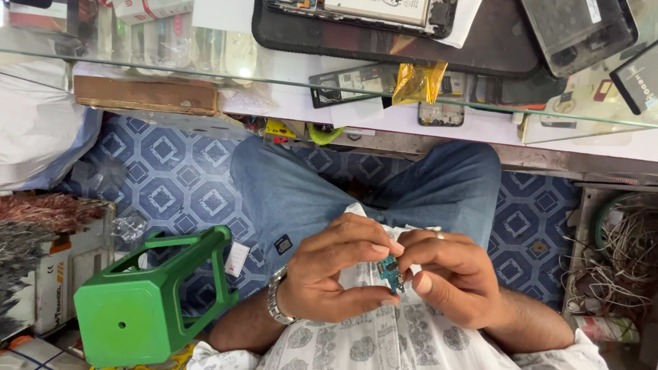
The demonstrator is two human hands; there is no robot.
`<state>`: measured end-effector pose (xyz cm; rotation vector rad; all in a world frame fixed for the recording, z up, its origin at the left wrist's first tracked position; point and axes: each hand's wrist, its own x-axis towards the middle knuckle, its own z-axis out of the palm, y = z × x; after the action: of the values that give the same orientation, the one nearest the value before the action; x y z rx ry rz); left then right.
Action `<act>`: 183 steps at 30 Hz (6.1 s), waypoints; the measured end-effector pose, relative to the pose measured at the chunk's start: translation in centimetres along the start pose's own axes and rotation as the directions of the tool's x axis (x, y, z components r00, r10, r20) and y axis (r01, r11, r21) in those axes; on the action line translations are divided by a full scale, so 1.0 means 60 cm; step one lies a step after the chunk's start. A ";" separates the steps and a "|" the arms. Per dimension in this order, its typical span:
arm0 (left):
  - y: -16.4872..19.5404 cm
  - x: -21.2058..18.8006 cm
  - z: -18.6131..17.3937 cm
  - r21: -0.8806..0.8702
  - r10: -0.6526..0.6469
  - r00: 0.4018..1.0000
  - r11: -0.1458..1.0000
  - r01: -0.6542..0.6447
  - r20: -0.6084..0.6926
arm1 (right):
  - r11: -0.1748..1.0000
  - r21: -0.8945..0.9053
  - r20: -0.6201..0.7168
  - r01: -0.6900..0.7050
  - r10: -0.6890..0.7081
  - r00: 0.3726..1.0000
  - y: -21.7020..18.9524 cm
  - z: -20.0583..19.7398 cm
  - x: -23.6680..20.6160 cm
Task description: The person sits on the floor and cleans a small phone circuit board using a toothbrush, then works on a disassembled smartphone, peeling the battery and pressing components into the phone body by hand.
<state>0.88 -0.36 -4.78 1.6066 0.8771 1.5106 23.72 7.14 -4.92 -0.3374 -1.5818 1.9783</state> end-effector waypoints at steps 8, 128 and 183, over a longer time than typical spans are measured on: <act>0.003 -0.001 0.002 0.008 -0.008 1.000 1.000 0.008 0.008 | 0.887 0.376 -0.028 -0.269 0.301 0.953 0.010 0.013 0.003; -0.101 -0.181 -0.018 -0.109 -0.498 0.819 0.866 0.488 -0.286 | 0.557 -0.425 0.173 -0.714 0.824 0.540 -0.058 -0.086 0.125; -0.052 -0.078 -0.038 0.106 -0.564 0.821 0.815 0.570 -0.085 | 0.615 0.449 -0.014 -0.648 0.730 0.683 0.186 -0.068 0.117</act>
<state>-1.68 -2.80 -9.71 1.2287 1.3628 1.0814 17.13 13.01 -15.54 -1.0727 -0.9017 2.6844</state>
